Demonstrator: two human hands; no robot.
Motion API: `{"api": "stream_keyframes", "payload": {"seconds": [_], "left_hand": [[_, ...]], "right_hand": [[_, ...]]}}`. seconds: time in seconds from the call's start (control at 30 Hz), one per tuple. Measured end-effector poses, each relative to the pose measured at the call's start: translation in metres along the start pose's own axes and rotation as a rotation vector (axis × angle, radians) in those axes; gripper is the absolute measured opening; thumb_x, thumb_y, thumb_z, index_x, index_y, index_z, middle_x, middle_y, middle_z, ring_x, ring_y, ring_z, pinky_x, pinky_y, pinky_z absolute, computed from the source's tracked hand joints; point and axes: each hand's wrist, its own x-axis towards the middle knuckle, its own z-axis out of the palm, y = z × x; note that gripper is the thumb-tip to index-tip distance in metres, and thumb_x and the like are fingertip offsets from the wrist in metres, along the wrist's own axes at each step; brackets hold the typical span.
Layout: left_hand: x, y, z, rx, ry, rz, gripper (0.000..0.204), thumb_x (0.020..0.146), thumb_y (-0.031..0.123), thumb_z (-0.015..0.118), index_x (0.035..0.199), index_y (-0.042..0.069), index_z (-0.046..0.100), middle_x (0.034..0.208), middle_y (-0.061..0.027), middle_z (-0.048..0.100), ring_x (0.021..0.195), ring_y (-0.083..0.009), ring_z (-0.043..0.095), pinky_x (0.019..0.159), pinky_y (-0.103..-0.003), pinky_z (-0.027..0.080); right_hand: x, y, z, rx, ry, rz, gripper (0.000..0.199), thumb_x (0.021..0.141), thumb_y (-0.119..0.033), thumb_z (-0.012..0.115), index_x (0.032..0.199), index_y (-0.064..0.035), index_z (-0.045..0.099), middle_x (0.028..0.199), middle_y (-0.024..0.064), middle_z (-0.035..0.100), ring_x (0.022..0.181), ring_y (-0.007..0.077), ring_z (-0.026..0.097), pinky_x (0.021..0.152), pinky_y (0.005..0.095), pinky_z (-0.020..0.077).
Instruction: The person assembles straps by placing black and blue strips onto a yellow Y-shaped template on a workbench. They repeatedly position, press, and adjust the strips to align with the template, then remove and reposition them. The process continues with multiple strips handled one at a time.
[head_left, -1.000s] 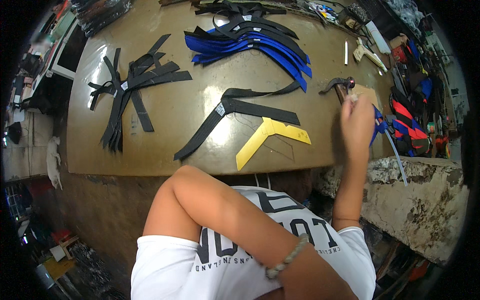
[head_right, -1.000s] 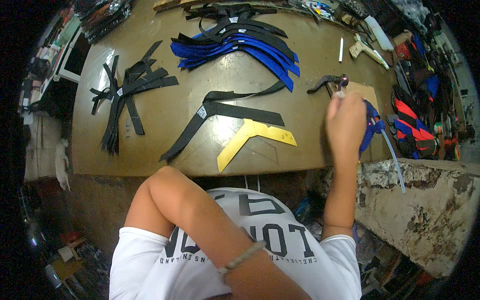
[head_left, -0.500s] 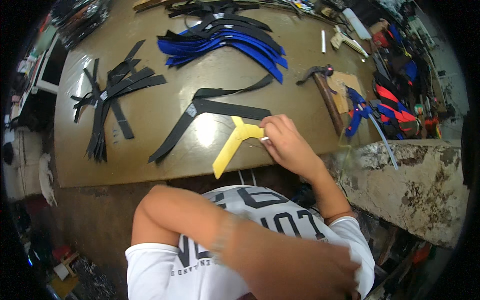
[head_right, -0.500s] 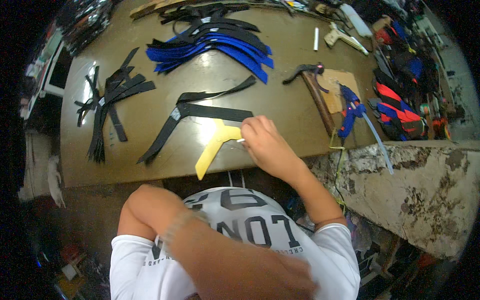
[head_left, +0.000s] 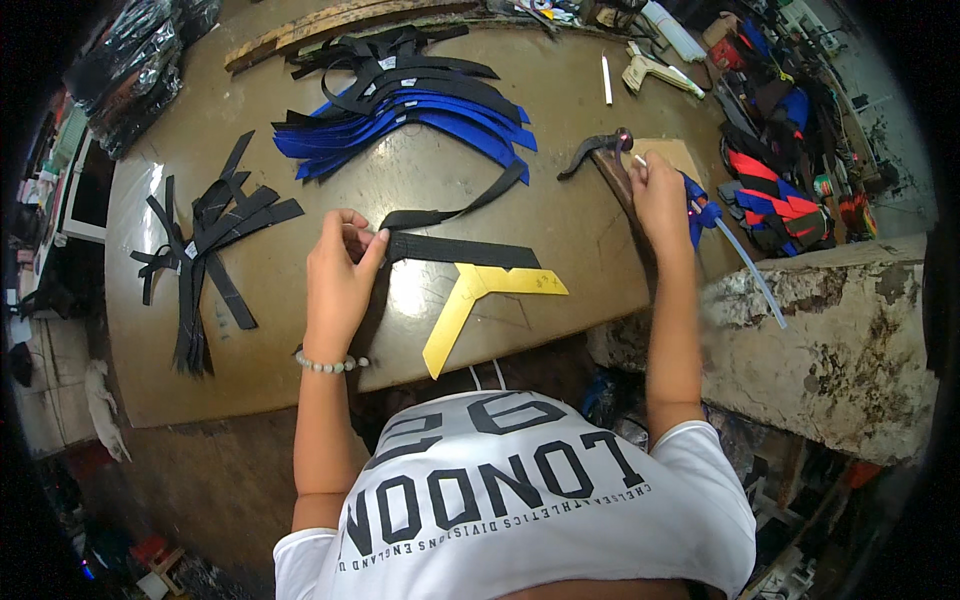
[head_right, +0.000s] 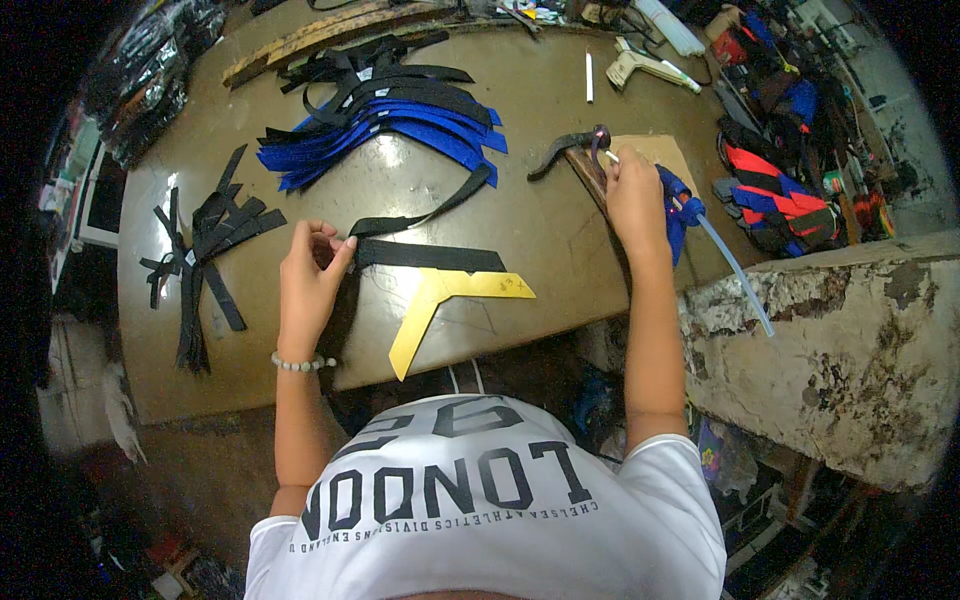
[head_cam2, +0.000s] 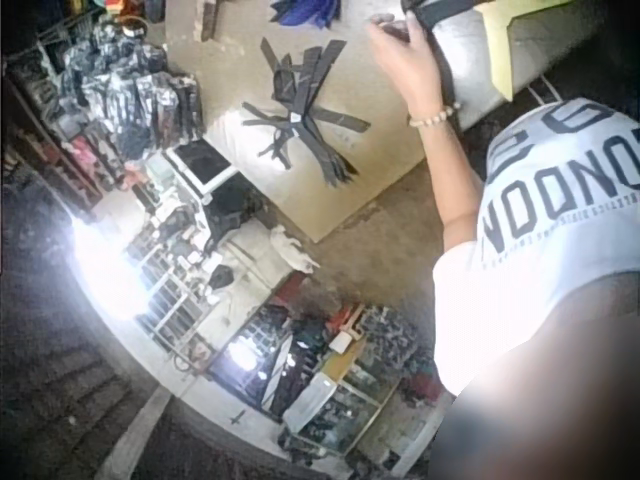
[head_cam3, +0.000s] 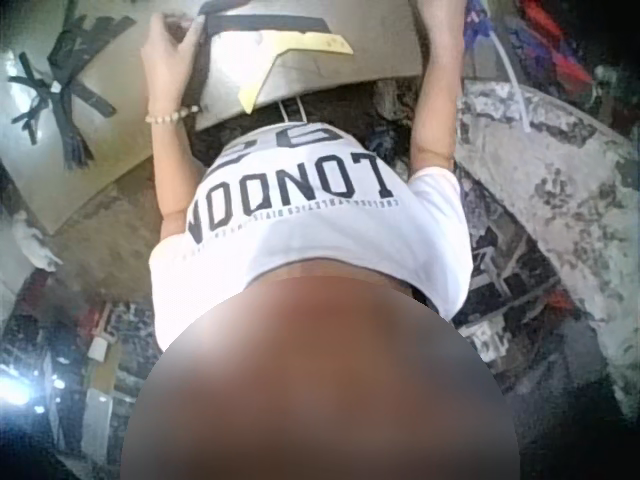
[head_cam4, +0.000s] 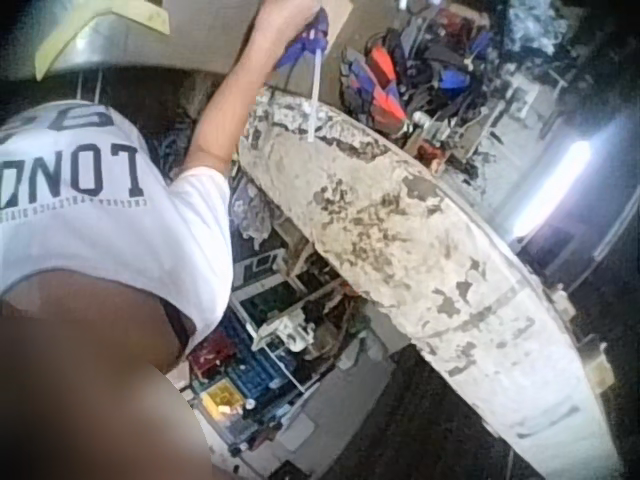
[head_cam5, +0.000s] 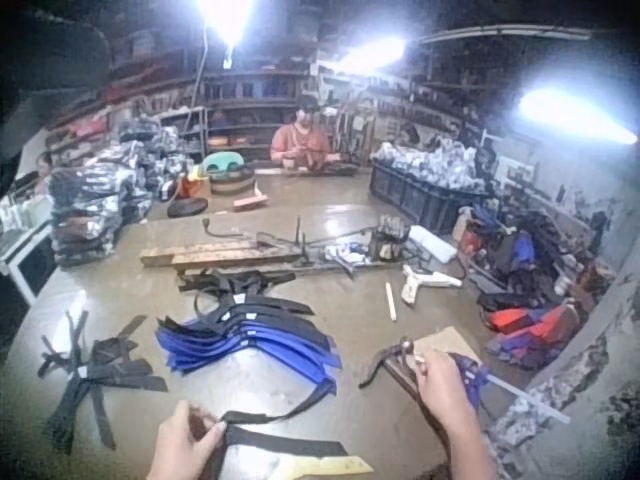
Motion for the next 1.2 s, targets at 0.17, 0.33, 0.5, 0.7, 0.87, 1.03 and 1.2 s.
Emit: {"api": "stream_keyframes", "payload": {"seconds": [0.17, 0.33, 0.5, 0.7, 0.87, 1.03, 1.2], "left_hand": [[0.01, -0.001, 0.001, -0.009, -0.104, 0.037, 0.026, 0.085, 0.01, 0.076, 0.098, 0.002, 0.055, 0.075, -0.0092, 0.065, 0.07, -0.0171, 0.064, 0.066, -0.031, 0.052], [0.014, -0.006, 0.0, -0.053, -0.195, 0.039, 0.024, 0.086, 0.009, 0.075, 0.097, 0.002, 0.056, 0.075, -0.0055, 0.063, 0.068, -0.0136, 0.06, 0.064, -0.027, 0.049], [0.026, -0.009, 0.0, -0.52, -0.184, -0.124, 0.02, 0.092, 0.014, 0.072, 0.096, 0.005, 0.055, 0.071, -0.0001, 0.059, 0.068, -0.0051, 0.057, 0.06, -0.022, 0.045], [0.024, -0.006, 0.001, -0.467, -0.266, -0.282, 0.022, 0.094, 0.011, 0.07, 0.101, 0.005, 0.05, 0.074, -0.002, 0.063, 0.062, -0.0067, 0.059, 0.058, -0.022, 0.049], [0.029, -0.002, 0.0, -0.555, -0.217, -0.15, 0.011, 0.092, 0.002, 0.068, 0.101, -0.001, 0.063, 0.081, -0.0027, 0.066, 0.079, -0.009, 0.066, 0.073, -0.022, 0.054], [0.033, -0.008, -0.002, -0.511, -0.236, -0.135, 0.02, 0.09, -0.001, 0.068, 0.11, -0.004, 0.07, 0.1, -0.0069, 0.065, 0.082, -0.0105, 0.067, 0.073, -0.022, 0.056], [0.028, -0.018, 0.006, -0.383, -0.248, -0.171, 0.046, 0.082, 0.0, 0.074, 0.126, -0.004, 0.063, 0.125, -0.0092, 0.056, 0.083, -0.0088, 0.063, 0.07, -0.022, 0.054]], "right_hand": [[0.009, 0.026, 0.003, -0.001, -0.142, -0.068, 0.018, 0.084, -0.003, 0.069, 0.087, 0.0039, 0.053, 0.08, 0.0257, 0.061, 0.081, 0.0465, 0.06, 0.069, 0.0471, 0.0463], [0.015, 0.016, -0.005, -0.054, -0.172, -0.219, 0.013, 0.083, -0.001, 0.065, 0.088, 0.0046, 0.053, 0.084, 0.0271, 0.062, 0.086, 0.0474, 0.06, 0.073, 0.0505, 0.0463], [0.015, 0.017, -0.003, -0.061, -0.145, -0.341, 0.006, 0.083, 0.003, 0.057, 0.087, 0.0041, 0.053, 0.089, 0.0271, 0.063, 0.092, 0.0466, 0.06, 0.08, 0.0522, 0.0466], [0.014, 0.022, 0.003, -0.1, -0.139, -0.298, 0.005, 0.083, 0.003, 0.054, 0.088, 0.0038, 0.053, 0.089, 0.0265, 0.063, 0.09, 0.0463, 0.059, 0.08, 0.0525, 0.0465], [0.019, 0.0, -0.011, -0.122, -0.029, -0.366, 0.009, 0.083, 0.001, 0.06, 0.087, 0.0023, 0.052, 0.085, 0.0238, 0.062, 0.086, 0.0426, 0.06, 0.075, 0.0505, 0.0474], [0.049, -0.041, -0.012, 0.083, 0.09, -0.264, 0.014, 0.086, -0.005, 0.066, 0.086, -0.0001, 0.053, 0.08, 0.021, 0.061, 0.078, 0.0403, 0.061, 0.069, 0.0493, 0.0482], [0.151, -0.102, 0.064, 0.203, 0.109, -0.433, 0.017, 0.088, -0.013, 0.069, 0.09, -0.0018, 0.057, 0.084, 0.0225, 0.065, 0.08, 0.044, 0.063, 0.069, 0.0515, 0.0495]]}}
